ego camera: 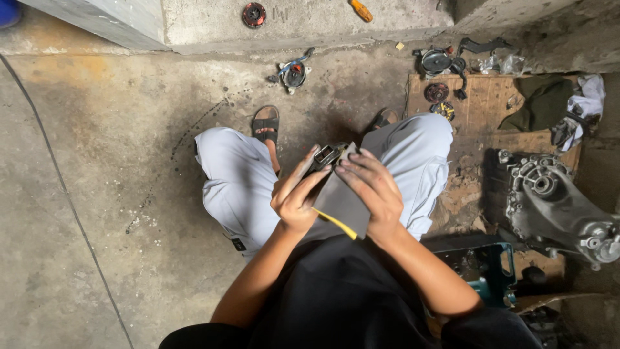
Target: The person sits on a low stool and uses a screwdriver to adjust a clutch disc. They then use a sanding block to sand the friction surfaces of the disc, rotating it to work on different sections. The person continues to sand and inspect the disc throughout the clip.
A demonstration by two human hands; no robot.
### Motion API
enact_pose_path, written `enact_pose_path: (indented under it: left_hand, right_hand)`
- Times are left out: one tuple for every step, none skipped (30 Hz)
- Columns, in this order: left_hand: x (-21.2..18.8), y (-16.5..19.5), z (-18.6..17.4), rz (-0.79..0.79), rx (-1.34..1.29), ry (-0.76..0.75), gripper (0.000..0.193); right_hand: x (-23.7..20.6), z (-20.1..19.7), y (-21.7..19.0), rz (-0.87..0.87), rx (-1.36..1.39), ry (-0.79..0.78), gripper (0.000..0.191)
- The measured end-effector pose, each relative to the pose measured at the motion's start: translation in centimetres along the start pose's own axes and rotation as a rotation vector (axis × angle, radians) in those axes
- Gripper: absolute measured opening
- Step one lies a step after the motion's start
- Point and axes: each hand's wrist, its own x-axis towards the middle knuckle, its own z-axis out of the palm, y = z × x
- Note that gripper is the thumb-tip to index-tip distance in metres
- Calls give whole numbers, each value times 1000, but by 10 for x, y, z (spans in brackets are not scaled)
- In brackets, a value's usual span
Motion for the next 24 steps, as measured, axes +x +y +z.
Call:
enact_pose_path:
  left_hand:
    - [0, 0, 0, 18, -9, 4, 20]
    - [1, -1, 0, 36, -20, 6, 22]
    - [0, -1, 0, 30, -21, 4, 21]
    - [1, -1, 2, 25, -22, 3, 19]
    - [2, -2, 2, 19, -21, 1, 18]
    - [0, -1, 0, 15, -39, -10, 20]
    - [0, -1, 0, 17, -56, -15, 22]
    - [1, -2, 0, 22, -74, -21, 25]
    - [0, -2, 0, 22, -55, -17, 23]
    - [-1, -1, 1, 18, -37, -14, 21]
    - [-1, -2, 1, 17, -20, -10, 19]
    - [-2, -2, 0, 18, -14, -14, 20]
    - [-2, -2, 0, 20, -6, -16, 21]
    - [-1, -3, 0, 28, -1, -17, 21]
    - [-1, -4, 0, 24, -11, -15, 21]
    - [-2, -4, 0, 17, -23, -16, 22]
    - [-1, -5, 0, 13, -35, -17, 22]
    - [-1, -5, 1, 6, -24, -22, 22]
    - [-2, -4, 0, -3, -10, -27, 21]
    - [-2, -4, 0, -9, 4, -31, 21]
    - [-2, -5, 0, 0, -12, -27, 22]
    - [-2, -4, -1, 5, -30, -28, 23]
    - [-3, -4, -1, 8, -50, -30, 25]
    - [-3, -4, 0, -6, -37, -38, 23]
  right_hand:
    - [0, 0, 0, -28, 19, -6, 37]
    - [0, 0, 0, -54, 35, -11, 35]
    - [0, 0, 0, -77, 50, -19, 33]
    - [1, -1, 1, -50, 42, -19, 35]
    - [1, -1, 1, -22, 36, -21, 36]
    - [1, -2, 2, 7, 33, -24, 37]
    - [1, -2, 1, -20, 40, -25, 36]
    - [1, -2, 1, -48, 46, -24, 35]
    - [1, -2, 1, -70, 51, -25, 34]
    - [1, -2, 1, -38, 40, -27, 35]
    - [0, -1, 0, -8, 28, -27, 37]
    - [1, -1, 1, 25, 18, -27, 39]
    - [0, 0, 0, 2, 22, -26, 37]
    - [0, 1, 0, -25, 23, -21, 34]
    - [-1, 2, 0, -49, 22, -17, 32]
    - [-1, 3, 1, -25, 21, -26, 34]
    - [-2, 4, 1, -4, 19, -33, 35]
    - [-2, 4, 2, 17, 19, -40, 37]
    - [-3, 5, 2, 12, 22, -40, 36]
    - [-4, 5, 2, 4, 25, -38, 35]
    - [-5, 5, 2, -6, 25, -35, 34]
    - [-6, 6, 2, 1, 29, -35, 35]
    - [-7, 6, 3, 10, 32, -35, 36]
    - [-8, 6, 3, 18, 35, -34, 37]
